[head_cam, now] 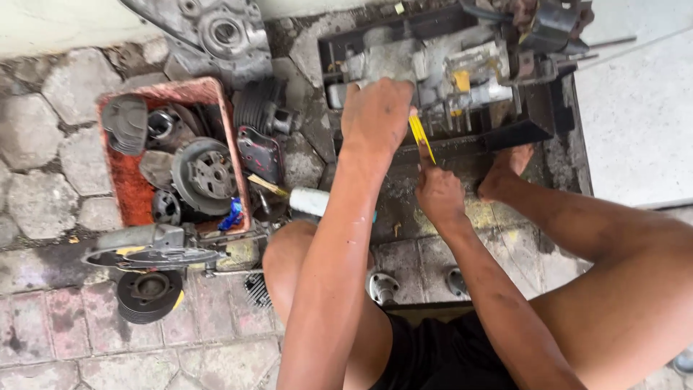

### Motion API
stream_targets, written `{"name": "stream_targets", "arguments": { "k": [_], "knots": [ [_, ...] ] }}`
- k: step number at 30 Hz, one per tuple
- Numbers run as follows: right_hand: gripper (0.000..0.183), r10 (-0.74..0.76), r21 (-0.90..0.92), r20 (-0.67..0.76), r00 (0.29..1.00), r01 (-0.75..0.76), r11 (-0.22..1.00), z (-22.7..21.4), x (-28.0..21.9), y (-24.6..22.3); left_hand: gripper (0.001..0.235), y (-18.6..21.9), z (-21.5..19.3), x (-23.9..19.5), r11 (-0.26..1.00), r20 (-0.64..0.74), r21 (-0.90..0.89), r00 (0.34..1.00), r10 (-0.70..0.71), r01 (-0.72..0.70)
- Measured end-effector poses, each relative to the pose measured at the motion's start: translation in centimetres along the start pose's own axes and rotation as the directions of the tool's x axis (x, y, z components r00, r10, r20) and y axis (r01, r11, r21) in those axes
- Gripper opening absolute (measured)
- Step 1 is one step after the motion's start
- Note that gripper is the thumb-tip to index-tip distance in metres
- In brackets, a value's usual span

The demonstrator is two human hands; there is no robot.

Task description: Cleaning motorcycle engine components using a brush and cleaning fluid

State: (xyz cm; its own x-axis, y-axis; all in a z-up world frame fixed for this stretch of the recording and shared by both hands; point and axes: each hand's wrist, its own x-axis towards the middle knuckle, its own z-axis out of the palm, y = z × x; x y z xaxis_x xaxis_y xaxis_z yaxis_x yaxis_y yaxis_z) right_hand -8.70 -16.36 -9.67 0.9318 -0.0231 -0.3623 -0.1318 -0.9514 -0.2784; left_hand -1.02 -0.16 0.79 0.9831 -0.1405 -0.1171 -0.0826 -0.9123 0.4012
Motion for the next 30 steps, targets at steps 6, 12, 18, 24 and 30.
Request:
{"name": "stream_targets", "arguments": {
  "k": [6,12,18,24,30],
  "knots": [
    [0.055,-0.194,-0.004,-0.034,0.980,0.194,0.981,2.1,0.8,1.2,0.012,0.2,-0.4,0.8,0.995,0.008,0.104,1.000,0.009,-0.010],
    [0.030,-0.155,0.257,0.041,0.987,0.139,0.956,0.1,3.9,-3.1,0.015,1.1,-1.3,0.1,0.992,-0.024,0.127,1.000,-0.017,0.020],
    [0.024,-0.234,0.451,-0.012,0.972,0.215,0.866,4.2,0.7,-4.0,0.013,-0.5,-0.7,0.6,0.996,-0.050,0.009,0.995,0.087,-0.087],
    [0.030,-0.047,0.110,0.008,0.999,0.045,0.993,4.6,5.9,-2.1,0.013,-0.6,0.5,1.1,0.992,0.025,0.122,1.000,-0.016,0.013],
    [0.025,-0.070,-0.049,-0.169,0.983,0.063,0.997,10.0,5.5,-0.9,0.015,-1.0,-1.8,0.6,0.995,0.048,0.092,0.999,0.025,-0.029]
  ]
}}
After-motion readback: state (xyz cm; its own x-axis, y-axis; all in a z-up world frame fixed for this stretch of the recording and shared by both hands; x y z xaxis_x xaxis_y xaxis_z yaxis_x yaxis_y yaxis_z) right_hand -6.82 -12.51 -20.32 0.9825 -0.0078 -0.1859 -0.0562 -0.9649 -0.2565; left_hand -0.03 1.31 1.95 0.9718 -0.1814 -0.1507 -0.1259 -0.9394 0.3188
